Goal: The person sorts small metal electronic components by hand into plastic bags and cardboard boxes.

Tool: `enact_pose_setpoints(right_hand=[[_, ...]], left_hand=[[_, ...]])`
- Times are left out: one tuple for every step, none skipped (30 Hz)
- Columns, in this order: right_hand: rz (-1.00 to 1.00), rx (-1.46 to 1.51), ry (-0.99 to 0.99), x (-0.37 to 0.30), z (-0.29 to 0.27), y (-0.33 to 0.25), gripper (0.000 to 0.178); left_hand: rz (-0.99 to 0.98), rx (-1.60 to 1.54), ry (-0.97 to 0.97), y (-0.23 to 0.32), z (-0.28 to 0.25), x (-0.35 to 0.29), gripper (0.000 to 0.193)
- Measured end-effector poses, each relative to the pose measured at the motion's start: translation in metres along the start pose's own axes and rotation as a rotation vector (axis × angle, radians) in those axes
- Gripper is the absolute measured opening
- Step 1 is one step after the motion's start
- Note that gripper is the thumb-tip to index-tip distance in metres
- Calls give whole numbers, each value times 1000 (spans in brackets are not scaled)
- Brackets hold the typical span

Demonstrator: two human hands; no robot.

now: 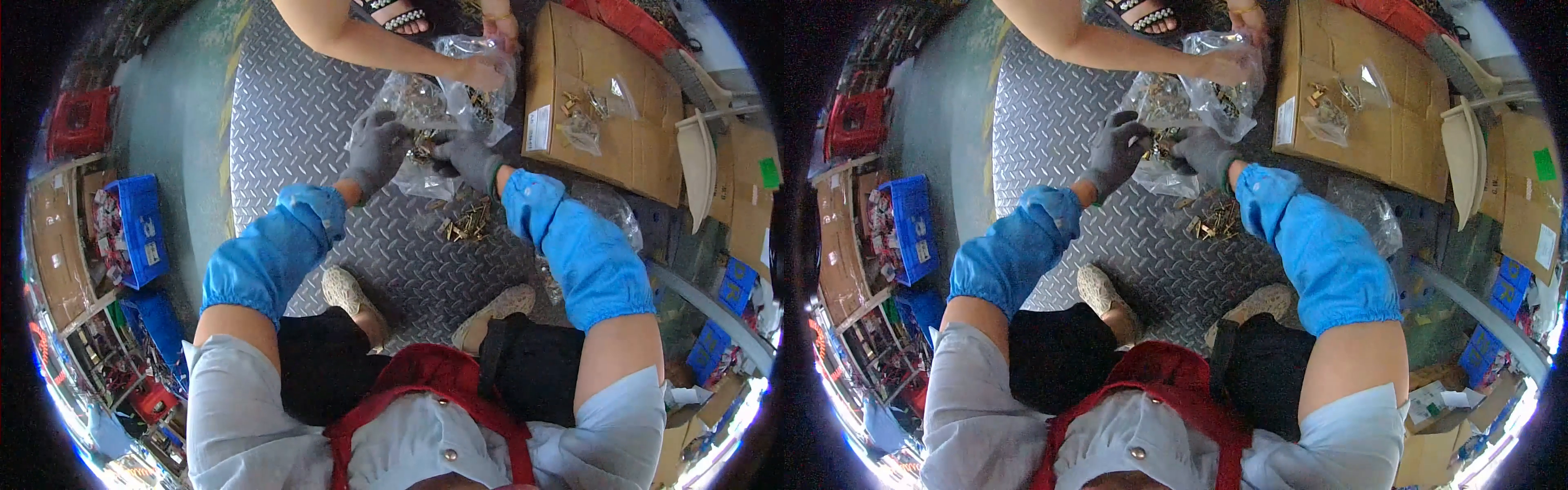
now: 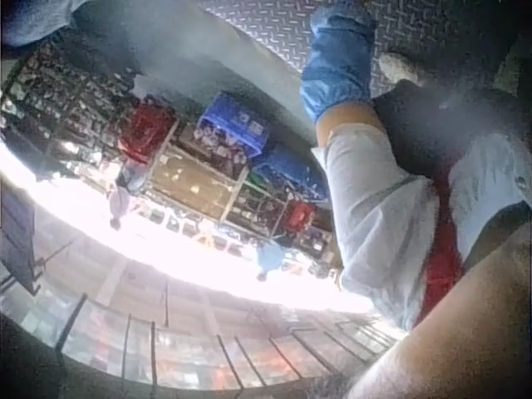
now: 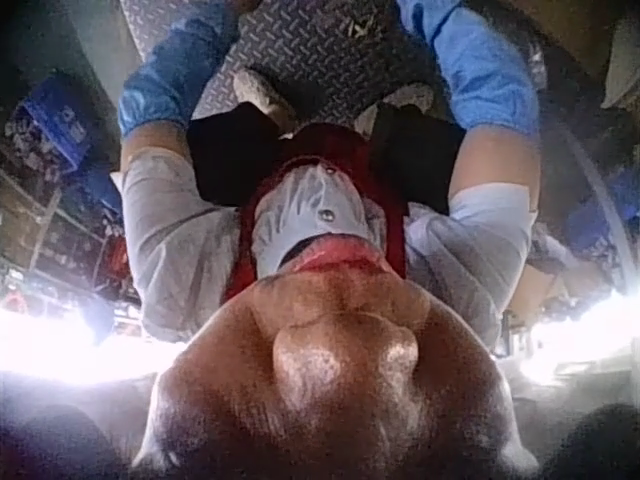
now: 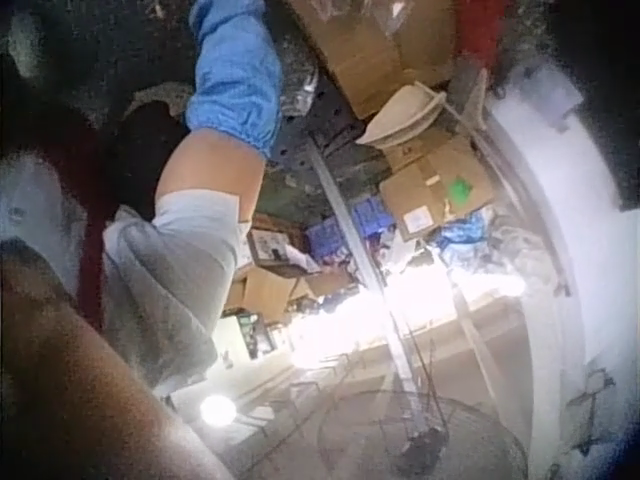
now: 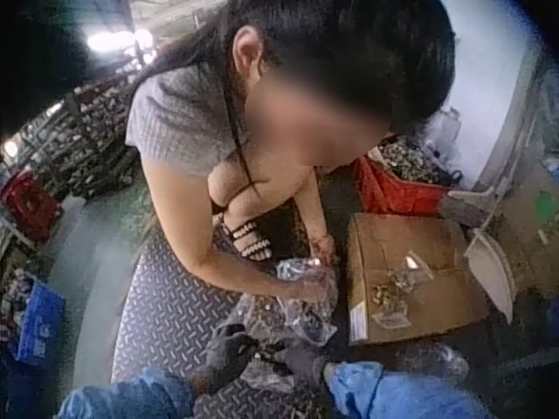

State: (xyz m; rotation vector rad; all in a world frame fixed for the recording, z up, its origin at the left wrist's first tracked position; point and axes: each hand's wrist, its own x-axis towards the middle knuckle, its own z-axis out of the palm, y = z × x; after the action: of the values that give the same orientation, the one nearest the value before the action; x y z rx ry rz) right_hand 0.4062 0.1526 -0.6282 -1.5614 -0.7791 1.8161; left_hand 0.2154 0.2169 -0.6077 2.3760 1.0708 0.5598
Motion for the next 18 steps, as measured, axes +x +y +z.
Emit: enact_pose_setpoints(right_hand=[[50,122,31,-6,8,-9,20],[20,196,35,-20,11,-16,16],[23,198,35,-24,11,-19,16],[18,238,-21,-25,10,-20,22],[13,278,-77,-26,10,-21,28],[-26,261,-87,-31,10,-25,25],[-3,271,-80,-34,8,-22,25],[-17,297,-124,-31,5,-19,24],[-31,322,-166,-30,-1,-18,24],[-94,111,-105,-30,-3,-19,25],[-70,118,-98,-33,-2,-17,25],[-25,60,-54,-36,-3,-20,26],[15,6,-22,-39,0,-27,28],[28,31,-105,-47,-2,-34,30],[33,31,-101,-49,-5,-29,30],[72,-91,-140,-48,-8,-22,29],[110,-213,-181,-48,-13,-13,29],[-162,-573,-454,-39,-31,8,29]], left_hand=[[-25,-88,20,5,-1,0,15],[-47,-73,-35,9,-4,-1,18],[-49,-73,-38,9,-2,-1,18],[-265,-326,-177,8,0,-1,21],[-483,-578,-315,6,3,0,25],[-366,-556,-272,2,4,-3,28],[-379,-568,-291,3,5,-4,28],[-295,-580,-294,3,7,-2,26],[-210,-595,-293,8,5,1,23],[-155,-501,-300,14,3,4,19],[-166,-518,-316,21,1,3,19],[-193,-508,-349,29,-2,5,19],[-226,-486,-380,33,-9,5,18],[-171,-495,-433,37,-18,8,20],[-171,-501,-436,39,-20,7,20],[-120,-388,-489,40,-22,6,21],[-69,-273,-540,40,-23,5,22],[82,-66,-520,32,-18,5,36]])
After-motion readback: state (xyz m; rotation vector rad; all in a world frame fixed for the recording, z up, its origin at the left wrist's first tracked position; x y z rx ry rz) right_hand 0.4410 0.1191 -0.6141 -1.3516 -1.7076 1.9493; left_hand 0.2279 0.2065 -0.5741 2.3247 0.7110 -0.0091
